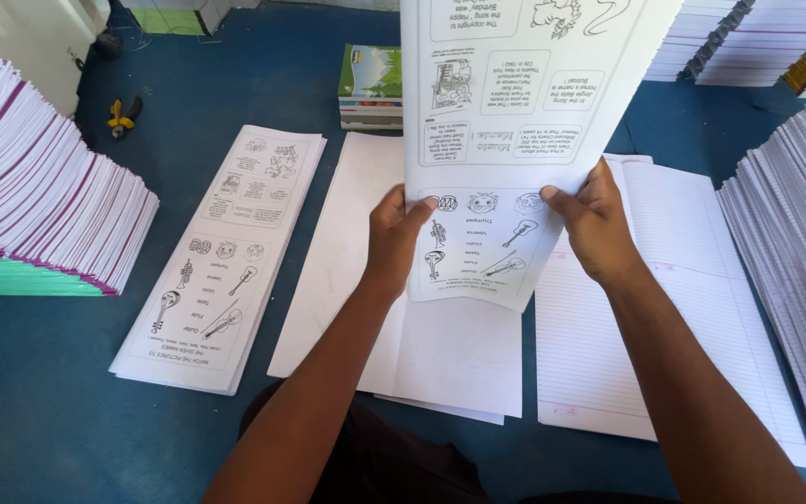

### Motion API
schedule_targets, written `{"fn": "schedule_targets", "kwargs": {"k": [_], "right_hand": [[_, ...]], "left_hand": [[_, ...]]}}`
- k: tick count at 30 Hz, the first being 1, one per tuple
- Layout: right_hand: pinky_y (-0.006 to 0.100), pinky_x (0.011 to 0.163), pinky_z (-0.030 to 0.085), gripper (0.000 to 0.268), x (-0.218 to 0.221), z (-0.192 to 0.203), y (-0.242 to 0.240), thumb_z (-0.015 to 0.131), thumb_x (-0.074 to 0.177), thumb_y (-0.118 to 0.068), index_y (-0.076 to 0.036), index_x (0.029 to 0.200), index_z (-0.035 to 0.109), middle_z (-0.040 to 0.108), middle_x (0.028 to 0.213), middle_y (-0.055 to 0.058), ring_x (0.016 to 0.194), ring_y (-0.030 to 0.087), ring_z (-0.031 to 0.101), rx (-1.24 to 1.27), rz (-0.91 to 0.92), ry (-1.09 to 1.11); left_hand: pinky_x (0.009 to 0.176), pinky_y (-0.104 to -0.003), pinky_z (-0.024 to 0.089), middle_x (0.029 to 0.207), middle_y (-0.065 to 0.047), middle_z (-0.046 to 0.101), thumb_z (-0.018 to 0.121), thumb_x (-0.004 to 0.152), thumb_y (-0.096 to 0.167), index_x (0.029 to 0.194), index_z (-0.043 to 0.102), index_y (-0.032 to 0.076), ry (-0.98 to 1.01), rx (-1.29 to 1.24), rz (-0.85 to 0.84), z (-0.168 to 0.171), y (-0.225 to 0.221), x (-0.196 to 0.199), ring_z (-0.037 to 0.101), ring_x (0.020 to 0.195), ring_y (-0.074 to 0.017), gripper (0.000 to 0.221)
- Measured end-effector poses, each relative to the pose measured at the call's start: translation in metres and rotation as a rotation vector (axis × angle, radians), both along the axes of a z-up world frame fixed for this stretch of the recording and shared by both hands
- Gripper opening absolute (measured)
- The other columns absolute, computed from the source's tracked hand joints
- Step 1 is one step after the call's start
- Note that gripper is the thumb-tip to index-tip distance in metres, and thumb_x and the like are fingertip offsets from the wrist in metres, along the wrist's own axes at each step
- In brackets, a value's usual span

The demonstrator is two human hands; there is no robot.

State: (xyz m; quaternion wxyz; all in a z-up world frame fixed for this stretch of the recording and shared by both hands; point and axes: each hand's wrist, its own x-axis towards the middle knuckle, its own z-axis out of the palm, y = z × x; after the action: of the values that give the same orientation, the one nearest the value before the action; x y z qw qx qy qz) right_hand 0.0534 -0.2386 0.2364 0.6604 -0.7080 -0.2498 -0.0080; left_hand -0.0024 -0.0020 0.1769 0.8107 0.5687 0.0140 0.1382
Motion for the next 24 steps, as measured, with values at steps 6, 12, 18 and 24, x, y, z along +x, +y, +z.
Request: {"fn": "schedule_targets", "kwargs": {"k": [6,12,18,24], "right_hand": [[0.04,0.108,0.049,0.047,0.0,-0.005,-0.004,0.054,0.097,0.002,0.002,0.141,0.039,0.061,0.131,0.019,0.124,0.022,0.06,0.004,-0.026,0.021],[0.033,0.088,0.055,0.024,-0.006,-0.021,-0.015,0.059,0.1,-0.003,0.003,0.122,0.056,0.068,0.102,0.01,0.096,0.014,0.066,-0.129,-0.123,0.0],[0.025,0.067,0.053,0.01,-0.005,-0.032,-0.018,0.063,0.104,-0.006,0.002,0.108,0.061,0.057,0.079,0.001,0.072,0.006,0.056,-0.162,-0.175,-0.064],[0.024,0.067,0.051,0.01,-0.002,-0.027,-0.003,0.063,0.106,-0.006,0.002,0.112,0.062,0.056,0.08,0.001,0.072,0.006,0.053,-0.164,-0.178,-0.131]], "left_hand": [[0.074,-0.028,0.058,0.096,-0.011,0.074,0.065,0.093,0.015,0.111,0.067,0.0,0.017,0.04,0.007,0.002,-0.008,-0.004,0.07,0.083,-0.0131,0.023],[0.074,-0.027,0.058,0.097,-0.011,0.073,0.066,0.095,0.015,0.11,0.067,-0.002,-0.05,-0.013,-0.016,-0.003,-0.004,-0.002,0.069,0.084,-0.0122,0.023],[0.087,-0.025,0.056,0.105,-0.007,0.068,0.067,0.094,0.011,0.114,0.057,0.0,-0.179,0.041,0.031,-0.024,0.003,-0.002,0.066,0.096,-0.0094,0.025],[0.071,-0.024,0.053,0.088,-0.004,0.07,0.066,0.095,0.014,0.104,0.065,-0.002,-0.036,0.147,0.126,-0.039,0.014,0.0,0.065,0.078,-0.0083,0.018]]}}
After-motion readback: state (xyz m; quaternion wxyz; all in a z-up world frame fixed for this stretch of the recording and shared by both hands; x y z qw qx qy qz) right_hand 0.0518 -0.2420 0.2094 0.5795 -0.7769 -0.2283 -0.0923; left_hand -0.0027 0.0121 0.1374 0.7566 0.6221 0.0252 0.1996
